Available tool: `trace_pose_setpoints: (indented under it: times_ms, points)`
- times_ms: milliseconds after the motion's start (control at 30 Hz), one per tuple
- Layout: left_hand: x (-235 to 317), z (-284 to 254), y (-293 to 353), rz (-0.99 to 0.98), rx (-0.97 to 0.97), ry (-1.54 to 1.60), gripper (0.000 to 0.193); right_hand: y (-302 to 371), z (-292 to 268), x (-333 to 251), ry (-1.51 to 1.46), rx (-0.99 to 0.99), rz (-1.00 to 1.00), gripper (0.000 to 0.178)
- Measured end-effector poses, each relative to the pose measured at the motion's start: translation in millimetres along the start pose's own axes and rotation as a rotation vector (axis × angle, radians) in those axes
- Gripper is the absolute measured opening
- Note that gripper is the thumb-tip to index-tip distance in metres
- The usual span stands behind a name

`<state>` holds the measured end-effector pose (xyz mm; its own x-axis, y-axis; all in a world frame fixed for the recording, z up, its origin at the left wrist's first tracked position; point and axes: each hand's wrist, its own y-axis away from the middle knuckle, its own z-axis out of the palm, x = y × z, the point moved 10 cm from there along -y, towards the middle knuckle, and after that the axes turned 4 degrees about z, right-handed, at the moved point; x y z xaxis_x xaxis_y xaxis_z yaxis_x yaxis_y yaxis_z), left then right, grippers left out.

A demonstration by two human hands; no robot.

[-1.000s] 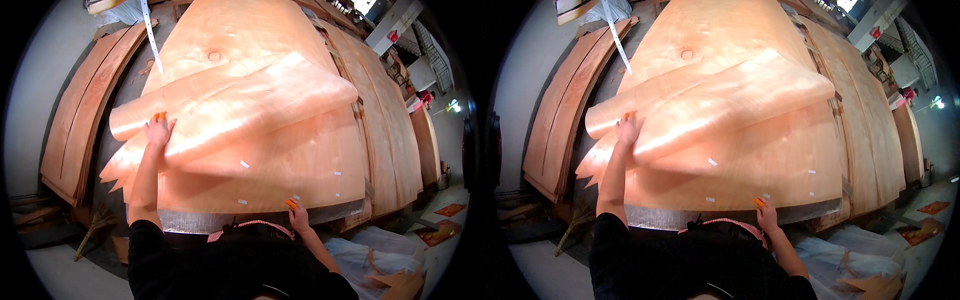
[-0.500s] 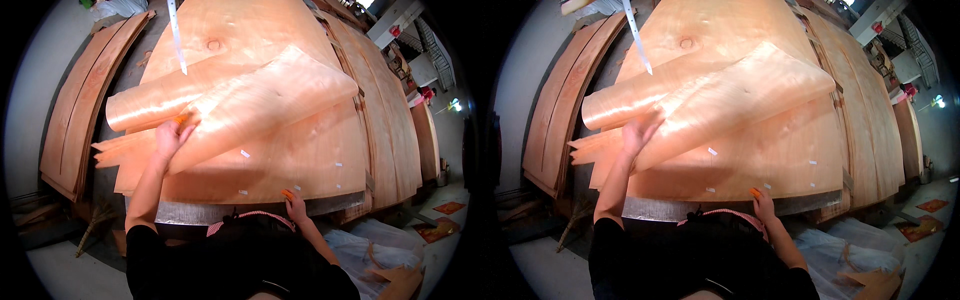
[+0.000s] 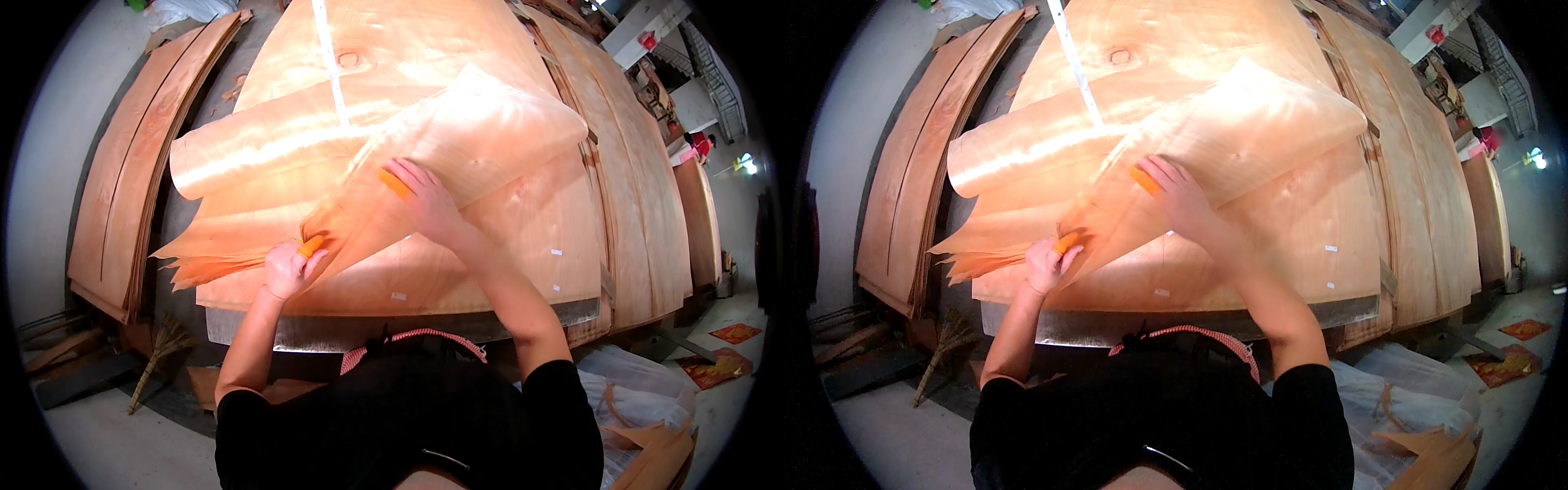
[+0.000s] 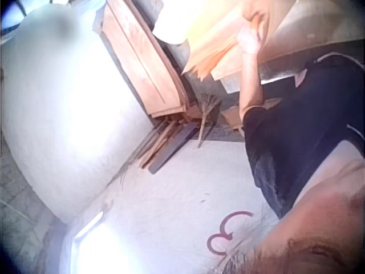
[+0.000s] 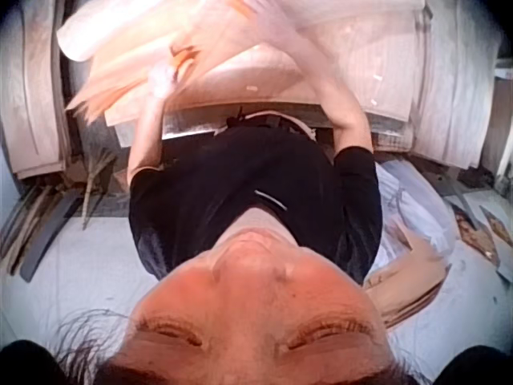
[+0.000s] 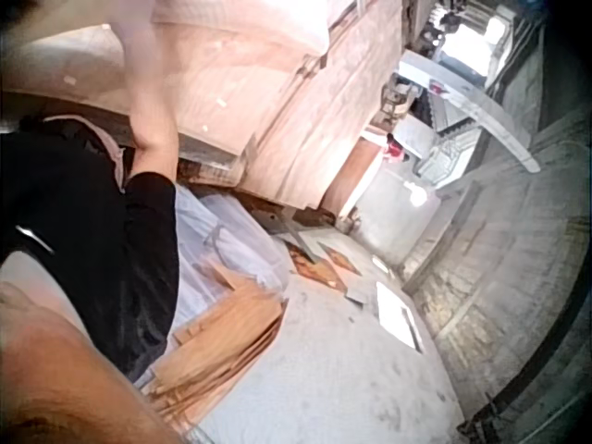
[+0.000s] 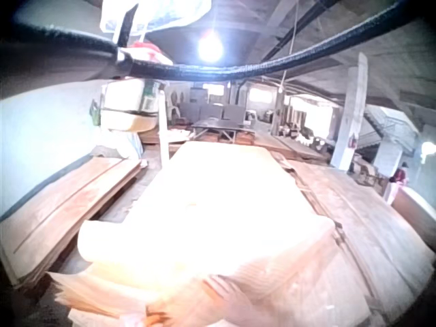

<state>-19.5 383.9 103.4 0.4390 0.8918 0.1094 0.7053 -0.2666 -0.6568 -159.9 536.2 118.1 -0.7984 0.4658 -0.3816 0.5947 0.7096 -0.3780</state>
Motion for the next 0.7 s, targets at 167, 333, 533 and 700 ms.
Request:
trace_pose_setpoints:
  times_ms: [167, 333, 533, 700]
  points:
    - [-13.9, 0.1, 15.9, -0.06, 0.005, -0.044, 0.027, -16.2, 21.7, 4.3, 0.343, -0.227, -0.161, 0.019]
    - [-28.5, 1.9, 21.1, -0.151, 0.03, -0.017, 0.023, 16.1, 0.5, -1.0, 0.481, -0.477, -0.179, 0.01]
    - [-42.3, -3.8, 9.5, -0.103, 0.142, 0.001, 0.021, 92.8, -9.2, -26.2, 0.377, -0.572, -0.338, 0.007]
    - [-42.5, -13.1, -10.3, -0.09, 0.146, 0.014, 0.024, 163.5, 36.6, -19.8, 0.463, -1.089, -0.086, 0.013]
